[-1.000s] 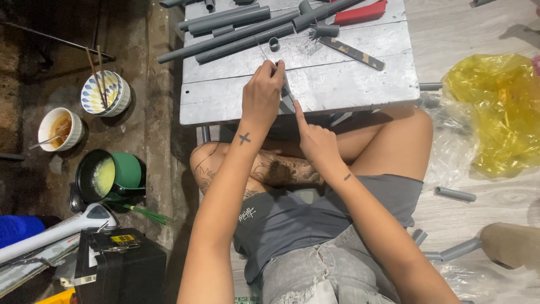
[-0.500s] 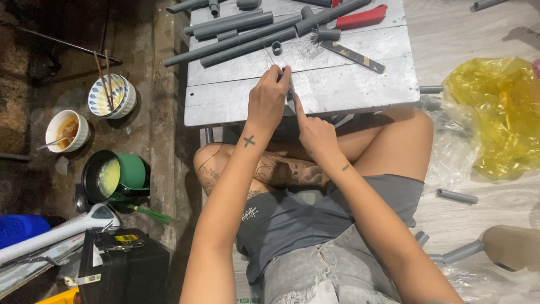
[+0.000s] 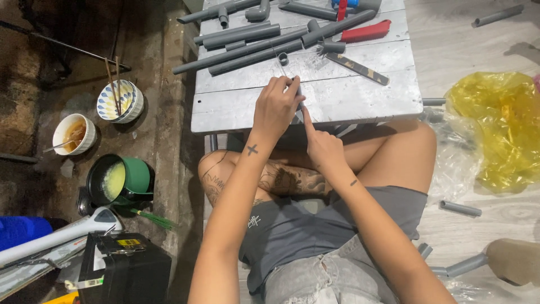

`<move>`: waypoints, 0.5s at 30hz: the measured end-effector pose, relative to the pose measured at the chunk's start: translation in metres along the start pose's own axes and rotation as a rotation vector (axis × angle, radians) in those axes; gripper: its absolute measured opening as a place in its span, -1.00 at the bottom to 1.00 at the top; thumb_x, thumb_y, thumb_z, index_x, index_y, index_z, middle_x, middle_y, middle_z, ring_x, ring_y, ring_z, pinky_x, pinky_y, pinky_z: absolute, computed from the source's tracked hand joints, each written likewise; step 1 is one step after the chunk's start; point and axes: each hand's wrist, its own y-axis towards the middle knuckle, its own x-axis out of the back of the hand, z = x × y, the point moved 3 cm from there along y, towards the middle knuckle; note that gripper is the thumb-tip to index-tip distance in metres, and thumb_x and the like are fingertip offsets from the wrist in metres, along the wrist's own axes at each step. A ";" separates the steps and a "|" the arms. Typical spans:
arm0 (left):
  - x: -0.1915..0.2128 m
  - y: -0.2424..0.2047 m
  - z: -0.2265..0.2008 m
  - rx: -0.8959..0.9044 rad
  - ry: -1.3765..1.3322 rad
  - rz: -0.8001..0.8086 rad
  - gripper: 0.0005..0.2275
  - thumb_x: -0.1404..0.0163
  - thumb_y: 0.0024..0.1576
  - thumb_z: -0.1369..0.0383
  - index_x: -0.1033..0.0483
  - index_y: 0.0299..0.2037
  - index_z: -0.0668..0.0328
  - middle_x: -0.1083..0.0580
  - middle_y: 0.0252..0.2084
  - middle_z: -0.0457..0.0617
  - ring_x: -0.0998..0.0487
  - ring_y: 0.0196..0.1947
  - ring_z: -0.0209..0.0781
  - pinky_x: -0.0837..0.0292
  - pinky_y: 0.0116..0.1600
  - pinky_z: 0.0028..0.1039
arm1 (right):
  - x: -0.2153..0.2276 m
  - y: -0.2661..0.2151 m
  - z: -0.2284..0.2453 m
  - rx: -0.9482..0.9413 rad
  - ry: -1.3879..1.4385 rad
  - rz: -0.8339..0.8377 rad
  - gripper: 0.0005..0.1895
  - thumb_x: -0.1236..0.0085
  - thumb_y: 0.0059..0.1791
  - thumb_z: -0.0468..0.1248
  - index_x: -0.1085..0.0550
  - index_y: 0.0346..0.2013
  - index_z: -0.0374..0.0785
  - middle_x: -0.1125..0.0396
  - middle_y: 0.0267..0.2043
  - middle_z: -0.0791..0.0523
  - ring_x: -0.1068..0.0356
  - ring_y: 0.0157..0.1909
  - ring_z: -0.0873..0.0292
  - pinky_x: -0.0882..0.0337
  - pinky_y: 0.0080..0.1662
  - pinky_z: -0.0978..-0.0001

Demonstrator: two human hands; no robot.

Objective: The person measures a section of grey PVC pipe by holding a thin wire against it while seated on the floor.

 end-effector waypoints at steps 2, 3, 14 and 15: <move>0.008 0.001 -0.003 0.031 -0.108 -0.097 -0.66 -0.29 0.07 0.32 -0.60 0.04 0.18 -0.46 -0.15 -0.05 -0.55 -0.09 -0.14 -0.59 -0.04 -0.39 | -0.003 -0.001 0.000 -0.006 0.015 -0.004 -0.19 0.18 0.08 -0.41 0.16 0.60 -0.10 -0.50 -0.27 -0.16 -0.55 -0.25 -0.24 -0.53 -0.22 -0.12; 0.013 0.002 -0.003 0.064 -0.214 -0.194 -0.66 -0.28 0.10 0.33 -0.59 0.07 0.14 -0.45 -0.05 -0.04 -0.53 -0.02 -0.09 -0.56 0.05 -0.32 | -0.005 -0.001 -0.001 -0.008 0.031 -0.009 -0.20 0.18 0.08 -0.41 0.15 0.59 -0.10 -0.50 -0.28 -0.16 -0.55 -0.26 -0.25 -0.53 -0.23 -0.13; -0.072 0.033 0.007 0.496 -0.923 -0.274 -0.70 -0.06 0.19 0.15 -0.48 -0.61 -0.13 -0.33 -0.81 -0.33 -0.28 -0.73 -0.53 -0.27 -0.45 -0.69 | -0.012 0.008 0.002 0.010 0.038 -0.047 -0.32 0.18 0.06 -0.41 -0.05 0.51 -0.17 -0.50 -0.30 -0.16 -0.56 -0.26 -0.23 -0.55 -0.26 -0.12; -0.076 0.033 0.009 0.505 -0.834 -0.358 -0.61 0.02 0.22 0.14 -0.39 -0.71 -0.14 -0.26 -0.88 -0.34 -0.22 -0.81 -0.51 -0.18 -0.54 -0.72 | -0.009 0.008 0.004 0.022 0.005 -0.039 -0.39 0.16 0.05 -0.40 -0.17 0.44 -0.22 -0.51 -0.28 -0.16 -0.56 -0.26 -0.24 -0.56 -0.26 -0.11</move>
